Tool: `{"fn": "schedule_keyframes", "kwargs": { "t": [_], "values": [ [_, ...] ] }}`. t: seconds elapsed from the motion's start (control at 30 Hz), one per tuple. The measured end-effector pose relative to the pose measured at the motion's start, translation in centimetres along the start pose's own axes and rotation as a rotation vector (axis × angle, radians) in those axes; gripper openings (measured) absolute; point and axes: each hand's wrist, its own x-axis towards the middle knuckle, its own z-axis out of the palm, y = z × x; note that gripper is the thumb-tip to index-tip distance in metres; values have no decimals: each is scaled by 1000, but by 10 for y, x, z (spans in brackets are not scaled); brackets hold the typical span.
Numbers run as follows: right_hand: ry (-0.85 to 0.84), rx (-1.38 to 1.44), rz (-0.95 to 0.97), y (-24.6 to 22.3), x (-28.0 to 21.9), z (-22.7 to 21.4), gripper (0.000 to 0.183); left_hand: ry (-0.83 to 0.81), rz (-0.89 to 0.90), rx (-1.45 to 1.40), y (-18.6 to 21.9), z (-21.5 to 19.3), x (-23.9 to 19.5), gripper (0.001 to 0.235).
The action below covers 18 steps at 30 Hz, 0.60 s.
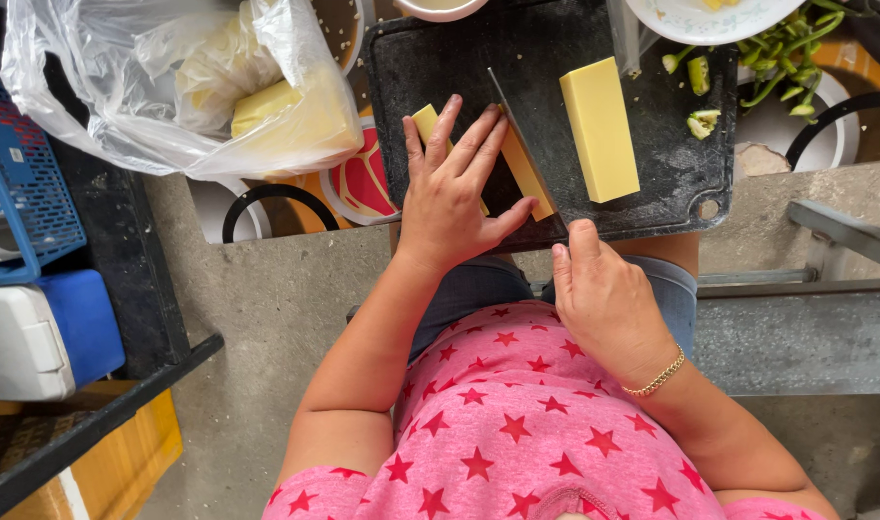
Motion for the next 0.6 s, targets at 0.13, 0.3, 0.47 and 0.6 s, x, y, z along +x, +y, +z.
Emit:
{"fn": "schedule_keyframes", "kwargs": {
  "t": [0.13,0.3,0.47,0.6],
  "values": [
    [-48,-41,50,1,4,3,24,-19,-8,0,0,-1,0,86],
    [-54,-65,49,6,8,10,27,-25,-11,-2,-2,0,-1,87],
    [-61,-60,52,13,9,14,28,-13,-2,8,-3,2,-1,86],
    [-27,0,40,15,9,8,29,0,7,13,-3,3,-2,85]
  ]
}}
